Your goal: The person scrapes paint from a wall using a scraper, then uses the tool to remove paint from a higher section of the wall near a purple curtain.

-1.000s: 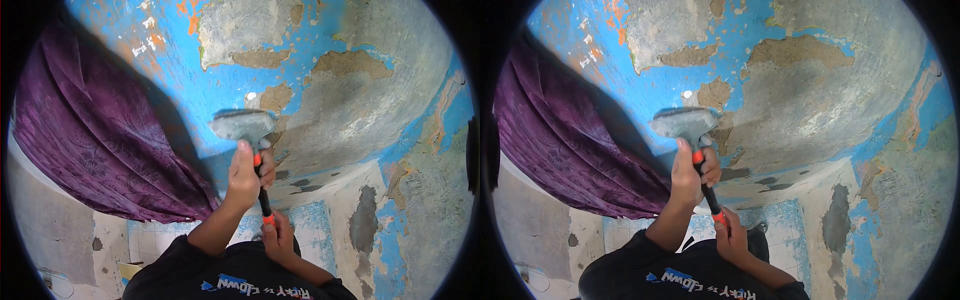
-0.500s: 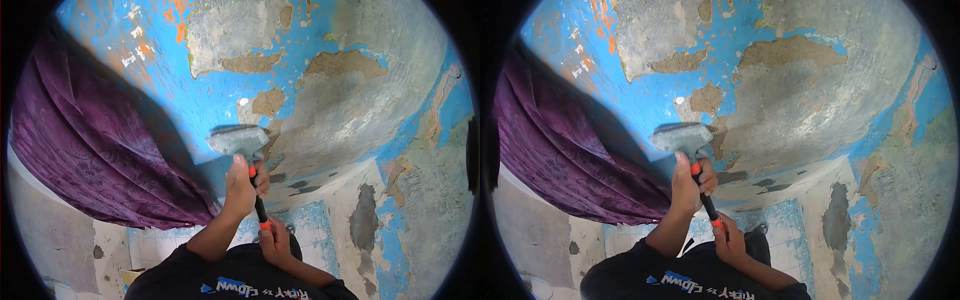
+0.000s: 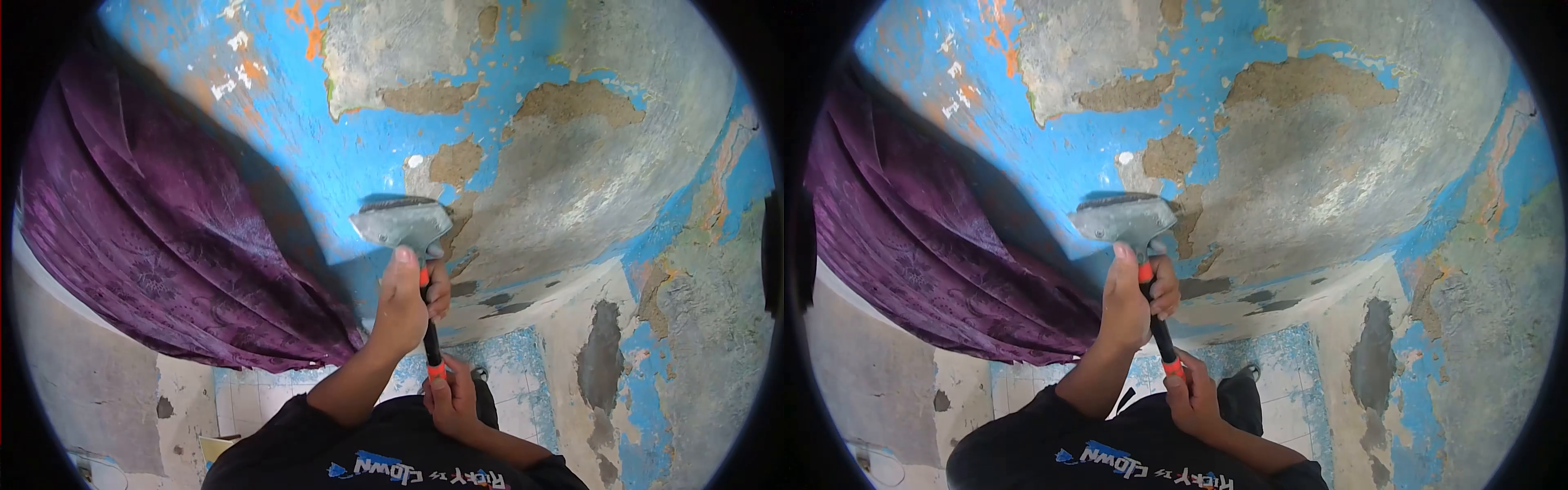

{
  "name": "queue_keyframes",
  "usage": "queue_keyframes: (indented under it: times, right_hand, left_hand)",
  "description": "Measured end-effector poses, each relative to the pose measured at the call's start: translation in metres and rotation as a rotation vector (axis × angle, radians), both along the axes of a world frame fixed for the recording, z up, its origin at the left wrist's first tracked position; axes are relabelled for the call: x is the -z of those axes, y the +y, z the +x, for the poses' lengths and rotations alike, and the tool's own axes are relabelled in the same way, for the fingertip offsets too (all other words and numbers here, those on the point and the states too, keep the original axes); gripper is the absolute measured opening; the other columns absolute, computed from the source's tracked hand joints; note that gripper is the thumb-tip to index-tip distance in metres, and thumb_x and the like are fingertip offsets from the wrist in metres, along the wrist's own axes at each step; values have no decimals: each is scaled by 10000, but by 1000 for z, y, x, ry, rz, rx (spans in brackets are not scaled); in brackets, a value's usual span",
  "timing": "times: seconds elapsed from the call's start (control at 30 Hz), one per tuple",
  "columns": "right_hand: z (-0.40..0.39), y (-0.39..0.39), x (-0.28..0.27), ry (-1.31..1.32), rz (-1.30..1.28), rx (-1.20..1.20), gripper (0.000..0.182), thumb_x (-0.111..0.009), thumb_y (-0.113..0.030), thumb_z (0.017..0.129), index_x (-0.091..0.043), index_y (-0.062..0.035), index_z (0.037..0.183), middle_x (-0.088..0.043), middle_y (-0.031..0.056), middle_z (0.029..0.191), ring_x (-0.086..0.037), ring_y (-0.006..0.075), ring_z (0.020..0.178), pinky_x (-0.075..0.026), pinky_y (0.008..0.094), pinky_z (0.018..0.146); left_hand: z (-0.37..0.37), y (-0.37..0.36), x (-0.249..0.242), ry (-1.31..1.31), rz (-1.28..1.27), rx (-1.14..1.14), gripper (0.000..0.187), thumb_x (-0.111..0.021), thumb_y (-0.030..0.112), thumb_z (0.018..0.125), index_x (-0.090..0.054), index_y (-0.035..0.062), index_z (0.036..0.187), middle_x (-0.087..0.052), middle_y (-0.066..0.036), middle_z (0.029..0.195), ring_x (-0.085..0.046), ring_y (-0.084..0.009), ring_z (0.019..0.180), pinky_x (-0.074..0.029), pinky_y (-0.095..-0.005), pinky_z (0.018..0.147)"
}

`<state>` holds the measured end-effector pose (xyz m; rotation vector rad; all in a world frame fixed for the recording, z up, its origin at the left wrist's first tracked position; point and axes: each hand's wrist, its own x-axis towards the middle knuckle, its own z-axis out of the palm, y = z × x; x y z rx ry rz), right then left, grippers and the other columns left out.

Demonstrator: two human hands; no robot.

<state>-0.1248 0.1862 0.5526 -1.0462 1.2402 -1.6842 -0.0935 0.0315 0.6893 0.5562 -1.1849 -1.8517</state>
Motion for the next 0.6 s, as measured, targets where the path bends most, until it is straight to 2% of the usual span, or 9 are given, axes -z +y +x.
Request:
queue_keyframes:
  times: [0.07,0.17,0.23,0.47,0.57,0.6]
  right_hand:
    - [0,-3,6,16,-12,14,413,-492,-184,999,-410,-2,1360,-559,22,754,-494,60,561,-411,237,530]
    - [0,-8,2,-26,-25,22,413,-486,-186,999,-408,0,1360,-562,24,758,-501,60,571,-415,235,536]
    - [1,-8,-4,-66,-30,18,412,-482,-188,1000,-406,1,1358,-568,27,751,-511,60,583,-417,234,540]
    - [-6,-7,15,48,-20,49,419,-485,-211,1003,-401,0,1355,-573,32,743,-522,71,584,-428,244,537]
    - [-4,-7,11,30,-17,56,412,-487,-214,1001,-414,-2,1347,-574,30,743,-525,74,581,-430,247,539]
    - [-2,-4,14,39,-12,53,408,-486,-211,1001,-418,-2,1345,-574,30,743,-524,73,581,-429,246,538]
  left_hand:
    - [2,-4,9,-1,-49,33,608,-207,591,1023,-478,52,950,-354,1,586,-327,-91,430,-308,-260,416]
    - [-2,-7,-1,49,-108,67,469,-249,486,1052,-462,69,1034,-372,-3,601,-362,-93,457,-332,-260,436]
    - [0,-5,3,21,-88,54,472,-253,490,1051,-457,66,1015,-374,-2,599,-359,-91,454,-332,-261,434]
    - [-8,-9,11,-5,-136,54,479,-251,489,1051,-449,60,973,-386,-3,608,-363,-87,458,-323,-257,432]
    - [-15,-1,-3,-67,-57,-53,685,-193,634,1003,-438,67,708,-343,-3,521,-343,-106,406,-318,-269,418]
    - [-11,-2,4,-31,-65,-10,616,-209,586,1019,-421,73,754,-354,-4,541,-351,-101,417,-319,-265,416]
